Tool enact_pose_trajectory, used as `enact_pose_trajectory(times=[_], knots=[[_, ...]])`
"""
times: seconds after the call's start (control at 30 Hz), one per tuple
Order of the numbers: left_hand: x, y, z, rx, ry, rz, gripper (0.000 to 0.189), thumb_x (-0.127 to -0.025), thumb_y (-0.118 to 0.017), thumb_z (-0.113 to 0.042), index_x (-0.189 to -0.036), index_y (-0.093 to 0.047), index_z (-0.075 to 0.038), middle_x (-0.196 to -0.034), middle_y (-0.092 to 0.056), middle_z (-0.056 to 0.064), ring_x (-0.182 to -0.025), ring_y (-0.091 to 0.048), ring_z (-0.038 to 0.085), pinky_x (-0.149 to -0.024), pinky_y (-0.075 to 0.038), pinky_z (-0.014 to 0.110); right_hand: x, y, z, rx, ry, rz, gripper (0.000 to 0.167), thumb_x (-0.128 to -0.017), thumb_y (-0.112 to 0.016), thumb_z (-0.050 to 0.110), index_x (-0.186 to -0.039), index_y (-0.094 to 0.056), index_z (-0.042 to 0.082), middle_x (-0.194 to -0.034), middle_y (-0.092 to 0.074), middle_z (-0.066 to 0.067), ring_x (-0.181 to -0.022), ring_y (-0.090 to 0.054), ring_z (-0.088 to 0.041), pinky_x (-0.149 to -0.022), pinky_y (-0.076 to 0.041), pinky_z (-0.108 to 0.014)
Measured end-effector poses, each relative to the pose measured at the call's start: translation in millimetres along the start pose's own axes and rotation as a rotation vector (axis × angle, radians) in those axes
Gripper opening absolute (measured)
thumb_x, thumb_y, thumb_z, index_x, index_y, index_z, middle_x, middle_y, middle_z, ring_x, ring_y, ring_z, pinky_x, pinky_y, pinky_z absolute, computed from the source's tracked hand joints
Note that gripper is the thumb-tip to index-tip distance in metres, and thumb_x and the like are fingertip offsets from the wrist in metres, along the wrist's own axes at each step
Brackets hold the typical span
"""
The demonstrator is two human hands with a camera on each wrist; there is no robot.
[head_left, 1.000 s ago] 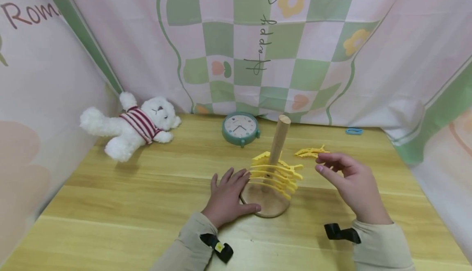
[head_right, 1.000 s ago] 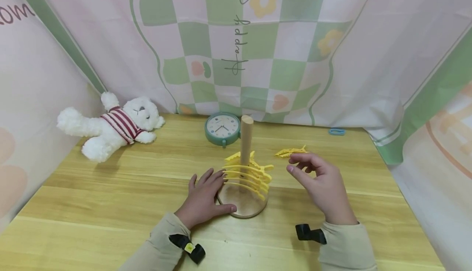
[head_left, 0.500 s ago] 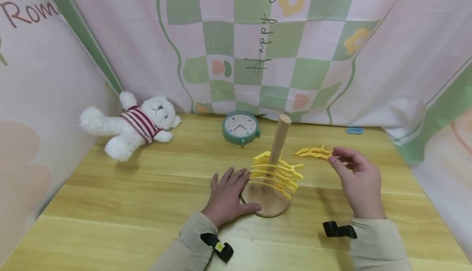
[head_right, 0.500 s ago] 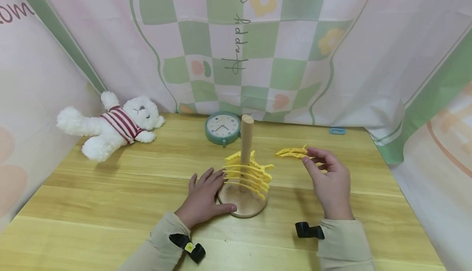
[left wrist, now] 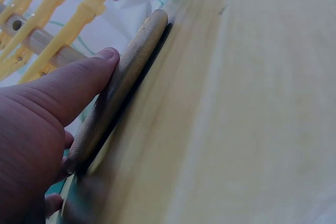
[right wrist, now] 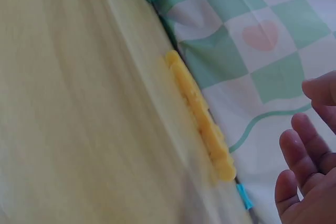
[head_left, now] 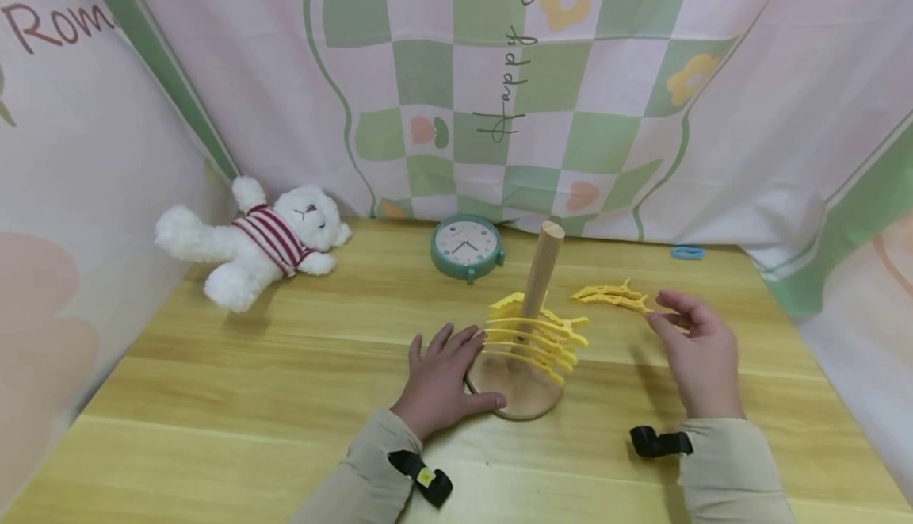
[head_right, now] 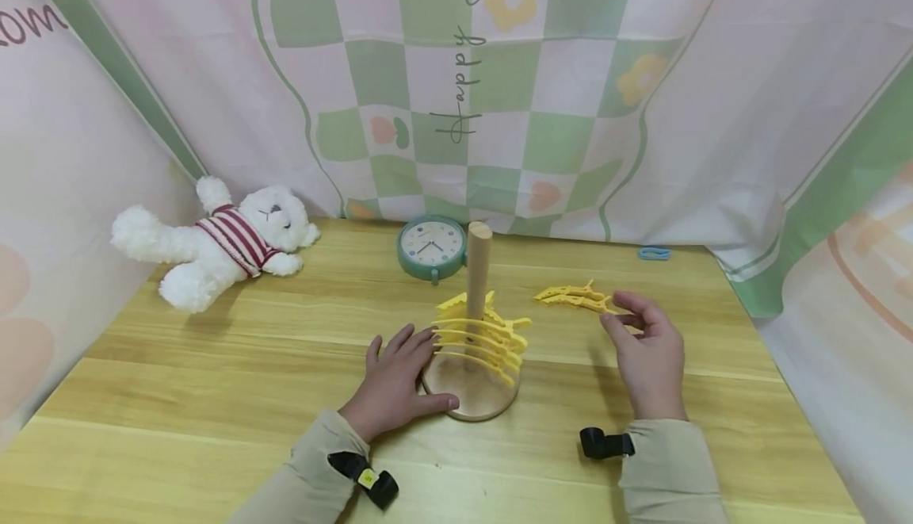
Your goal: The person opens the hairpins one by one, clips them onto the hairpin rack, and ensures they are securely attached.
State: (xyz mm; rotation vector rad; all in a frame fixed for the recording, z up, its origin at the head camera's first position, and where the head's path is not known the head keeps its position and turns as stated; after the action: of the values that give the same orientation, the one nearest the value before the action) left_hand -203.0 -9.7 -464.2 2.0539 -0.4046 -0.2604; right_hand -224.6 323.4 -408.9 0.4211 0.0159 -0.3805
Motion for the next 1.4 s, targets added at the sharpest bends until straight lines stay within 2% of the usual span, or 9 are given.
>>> enact_pose_trajectory(times=[0.2, 0.37, 0.53, 0.6, 0.77, 0.83, 1.03, 1.27, 1.4], knots=[[-0.2, -1.4, 1.1, 0.004, -0.001, -0.003, 0.096, -0.079, -0.065, -0.076, -0.155, -0.041, -0.022, -0.161, -0.035, -0.003, -0.151, -0.021, 0.033, -0.113, -0.005, 0.071, -3.4, -4.7, -18.9, 0.004, -0.041, 0.084, 0.049, -0.099, -0.066, 0.022, -0.144, -0.052, 0.009, -0.139, -0.055, -0.003, -0.100, -0.057, 0.001, -0.075, -0.050, -0.013], [-0.7, -1.5, 0.5, -0.002, -0.005, -0.012, 0.096, -0.079, -0.065, -0.076, -0.154, -0.042, -0.022, -0.161, -0.035, -0.003, -0.151, -0.021, 0.032, -0.113, -0.005, 0.071, -9.0, -7.6, -33.7, -0.053, -0.067, 0.119, 0.055, -0.098, -0.067, 0.021, -0.148, -0.047, 0.007, -0.143, -0.053, -0.001, -0.096, -0.059, 0.003, -0.073, -0.050, -0.014], [-0.8, -1.5, -0.9, -0.003, -0.008, -0.008, 0.095, -0.079, -0.065, -0.075, -0.154, -0.042, -0.022, -0.161, -0.035, -0.003, -0.151, -0.021, 0.032, -0.114, -0.005, 0.071, -16.5, -5.5, -46.5, -0.224, -0.089, 0.140, 0.062, -0.095, -0.071, 0.015, -0.149, -0.043, 0.004, -0.137, -0.056, 0.001, -0.091, -0.062, 0.001, -0.071, -0.051, -0.013], [-1.1, -1.7, -1.0, -0.006, -0.010, -0.008, 0.095, -0.079, -0.065, -0.075, -0.154, -0.041, -0.022, -0.161, -0.035, -0.003, -0.151, -0.021, 0.032, -0.113, -0.005, 0.071, -19.2, -4.4, -48.9, -0.239, -0.087, 0.147, 0.065, -0.095, -0.071, 0.014, -0.151, -0.040, 0.002, -0.132, -0.057, 0.004, -0.090, -0.063, 0.002, -0.070, -0.051, -0.014], [-0.7, -0.6, -0.7, -0.003, -0.005, -0.006, 0.095, -0.080, -0.065, -0.075, -0.154, -0.042, -0.021, -0.161, -0.035, -0.003, -0.151, -0.021, 0.032, -0.113, -0.005, 0.071, -23.4, -2.5, -49.6, -0.037, -0.073, 0.133, 0.065, -0.097, -0.069, 0.021, -0.151, -0.039, -0.001, -0.115, -0.058, 0.008, -0.089, -0.059, 0.005, -0.070, -0.051, -0.013], [-0.2, 0.0, -0.6, 0.000, -0.001, -0.003, 0.095, -0.080, -0.066, -0.074, -0.154, -0.042, -0.021, -0.161, -0.035, -0.003, -0.151, -0.020, 0.032, -0.114, -0.004, 0.071, -23.8, -2.3, -49.1, 0.040, -0.076, 0.124, 0.065, -0.097, -0.069, 0.025, -0.150, -0.041, -0.001, -0.115, -0.056, 0.004, -0.090, -0.055, 0.003, -0.071, -0.051, -0.012], [0.3, 0.2, -1.5, -0.003, 0.000, 0.001, 0.094, -0.080, -0.065, -0.074, -0.155, -0.041, -0.021, -0.161, -0.035, -0.003, -0.151, -0.020, 0.031, -0.114, -0.005, 0.070, -22.0, -4.0, -46.1, 0.122, -0.062, 0.171, 0.068, -0.097, -0.067, 0.025, -0.152, -0.037, -0.001, -0.146, -0.046, -0.021, -0.087, -0.053, 0.003, -0.068, -0.051, -0.014], [0.6, 0.3, -3.0, -0.003, 0.002, 0.010, 0.094, -0.081, -0.065, -0.073, -0.155, -0.041, -0.022, -0.161, -0.034, -0.003, -0.151, -0.020, 0.031, -0.114, -0.005, 0.070, -19.2, -6.2, -44.8, 0.179, -0.054, 0.198, 0.069, -0.097, -0.068, 0.030, -0.151, -0.039, -0.001, -0.134, -0.051, -0.016, -0.087, -0.052, 0.005, -0.067, -0.050, -0.015], [0.2, 0.2, -2.0, -0.007, 0.004, 0.011, 0.094, -0.081, -0.065, -0.074, -0.155, -0.040, -0.022, -0.161, -0.034, -0.003, -0.151, -0.020, 0.031, -0.114, -0.004, 0.070, -18.1, -8.7, -42.8, 0.215, -0.052, 0.212, 0.068, -0.097, -0.067, 0.033, -0.149, -0.041, -0.001, -0.127, -0.053, -0.016, -0.084, -0.053, 0.001, -0.064, -0.050, -0.017]])
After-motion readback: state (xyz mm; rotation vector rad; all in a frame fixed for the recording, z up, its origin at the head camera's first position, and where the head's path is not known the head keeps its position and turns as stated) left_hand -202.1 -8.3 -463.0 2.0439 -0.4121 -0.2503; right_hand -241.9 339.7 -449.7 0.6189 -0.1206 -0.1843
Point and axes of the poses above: each hand's wrist, its own x-axis away from the middle knuckle, its own y-axis out of the back of the hand, z = x × y, the point moved 8 cm from there along -x, towards the middle knuckle
